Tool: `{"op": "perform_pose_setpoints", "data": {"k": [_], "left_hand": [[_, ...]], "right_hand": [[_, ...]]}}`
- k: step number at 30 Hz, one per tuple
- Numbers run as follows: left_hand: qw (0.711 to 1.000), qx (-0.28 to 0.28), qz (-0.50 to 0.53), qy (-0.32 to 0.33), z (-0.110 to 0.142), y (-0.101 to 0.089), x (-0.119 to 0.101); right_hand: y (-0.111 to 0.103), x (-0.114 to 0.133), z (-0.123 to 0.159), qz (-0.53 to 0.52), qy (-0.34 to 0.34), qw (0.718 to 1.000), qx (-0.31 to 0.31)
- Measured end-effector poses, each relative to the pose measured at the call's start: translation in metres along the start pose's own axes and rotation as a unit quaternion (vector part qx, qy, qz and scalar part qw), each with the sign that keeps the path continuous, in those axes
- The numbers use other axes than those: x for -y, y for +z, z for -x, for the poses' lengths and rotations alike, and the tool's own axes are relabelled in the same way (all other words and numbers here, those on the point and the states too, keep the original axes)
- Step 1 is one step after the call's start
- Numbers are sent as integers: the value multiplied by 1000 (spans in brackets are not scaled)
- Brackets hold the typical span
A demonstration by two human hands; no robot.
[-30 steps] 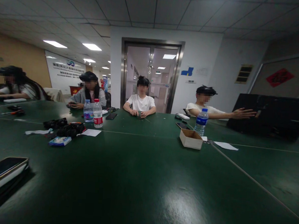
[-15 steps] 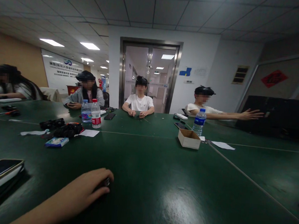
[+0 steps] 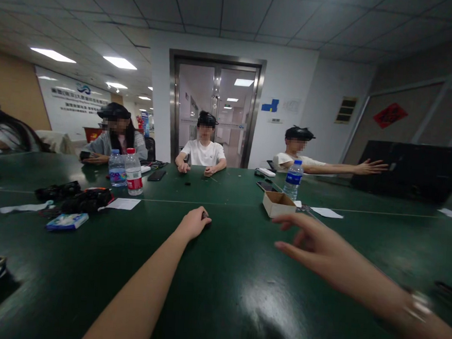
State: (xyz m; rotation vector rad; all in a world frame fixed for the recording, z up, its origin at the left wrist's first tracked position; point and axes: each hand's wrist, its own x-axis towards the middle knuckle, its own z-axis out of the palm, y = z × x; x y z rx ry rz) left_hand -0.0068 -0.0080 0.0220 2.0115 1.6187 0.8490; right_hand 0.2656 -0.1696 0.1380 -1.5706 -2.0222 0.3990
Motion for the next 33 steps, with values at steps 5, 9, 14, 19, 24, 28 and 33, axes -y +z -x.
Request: {"op": "perform_pose_setpoints", "data": {"k": [5,9,14,19,24,28,33], "left_hand": [[981,-84,173,-22,-8,28,14],[958,-105,267,25,-14,33,31],[947,-106,303,27,-22,31,38],[949,-82,303,24,-23,35,38],[951,-103,291,12,-22,33,36],[931,-121,344,-3,-19,30,32],[906,-117,407,-17,-19,28,31]], "right_hand": [[122,4,-126,-270,208,927,159],[188,-4,-162,-511,209,828,95],[200,-14,-158,-631,108,763,93],[199,-20,-161,-646,106,753,59],[198,-16,-161,-646,117,752,52],[195,-14,-159,-639,120,759,48],[196,-17,-161,-638,122,760,36]]}}
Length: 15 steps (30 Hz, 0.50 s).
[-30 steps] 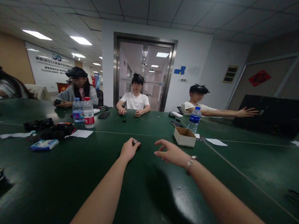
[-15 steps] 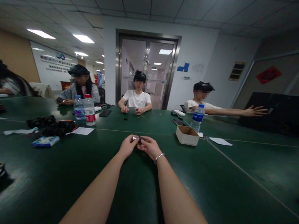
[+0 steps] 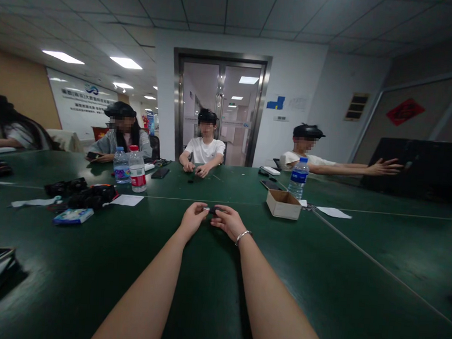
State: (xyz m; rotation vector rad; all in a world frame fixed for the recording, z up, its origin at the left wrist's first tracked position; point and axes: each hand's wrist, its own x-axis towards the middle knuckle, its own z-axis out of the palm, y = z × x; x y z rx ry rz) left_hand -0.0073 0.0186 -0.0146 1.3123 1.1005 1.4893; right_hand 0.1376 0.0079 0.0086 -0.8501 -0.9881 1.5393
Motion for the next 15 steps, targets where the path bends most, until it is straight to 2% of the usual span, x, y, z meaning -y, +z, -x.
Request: {"op": "perform_pose_setpoints", "data": {"k": [8,15], "left_hand": [[999,8,19,-29,-2,1,-1],[997,1,-78,-25,-2,1,3]], "right_hand": [[-1,1,-2,3,-15,1000,-16],[-2,2,-1,2,-18,1000,-9]]}}
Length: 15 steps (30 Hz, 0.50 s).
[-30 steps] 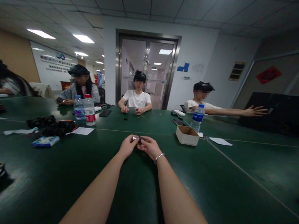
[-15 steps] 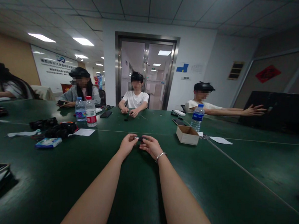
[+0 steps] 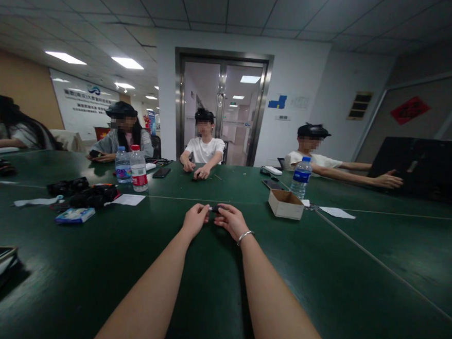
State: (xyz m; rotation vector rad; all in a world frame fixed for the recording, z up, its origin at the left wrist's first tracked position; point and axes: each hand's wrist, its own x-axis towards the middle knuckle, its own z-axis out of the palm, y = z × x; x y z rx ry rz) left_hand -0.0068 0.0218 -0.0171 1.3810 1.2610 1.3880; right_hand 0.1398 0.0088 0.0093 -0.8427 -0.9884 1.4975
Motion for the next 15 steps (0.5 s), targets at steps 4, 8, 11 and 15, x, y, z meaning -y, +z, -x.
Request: {"op": "perform_pose_setpoints", "data": {"k": [4,8,11,15], "left_hand": [[998,-17,-54,2,2,0,-1],[997,-33,-70,-4,1,0,-1],[997,-33,-72,-7,-1,1,0],[997,-23,-78,-1,1,1,-2]], "right_hand": [[-1,-1,-1,9,-4,1000,2],[-1,-2,-2,19,-5,1000,0],[-1,-3,-3,24,-8,1000,2],[-2,-5,-4,22,-14,1000,8]]}}
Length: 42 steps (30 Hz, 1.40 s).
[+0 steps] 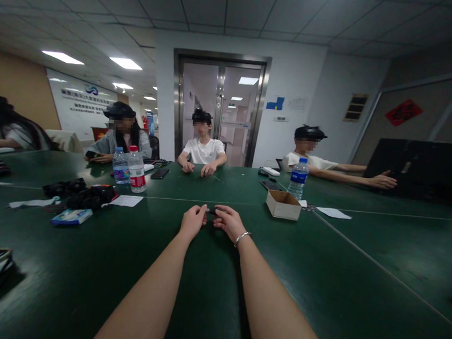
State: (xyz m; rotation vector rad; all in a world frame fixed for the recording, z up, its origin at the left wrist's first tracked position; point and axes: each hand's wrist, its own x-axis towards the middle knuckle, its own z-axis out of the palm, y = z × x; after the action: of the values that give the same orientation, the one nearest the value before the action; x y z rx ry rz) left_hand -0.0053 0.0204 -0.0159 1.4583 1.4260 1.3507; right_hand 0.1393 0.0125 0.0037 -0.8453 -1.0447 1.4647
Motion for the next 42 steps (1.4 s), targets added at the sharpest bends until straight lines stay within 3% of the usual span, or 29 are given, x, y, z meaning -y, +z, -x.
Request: {"op": "perform_pose_setpoints", "data": {"k": [18,33,42], "left_hand": [[990,-13,-137,15,9,-7,-21],[998,4,-38,51,1,-3,-3],[998,35,4,51,6,-4,-9]], "right_hand": [[-1,3,3,-8,2,1000,11],[1,5,4,-6,7,1000,-3],[-2,3,3,-2,2,1000,1]]}}
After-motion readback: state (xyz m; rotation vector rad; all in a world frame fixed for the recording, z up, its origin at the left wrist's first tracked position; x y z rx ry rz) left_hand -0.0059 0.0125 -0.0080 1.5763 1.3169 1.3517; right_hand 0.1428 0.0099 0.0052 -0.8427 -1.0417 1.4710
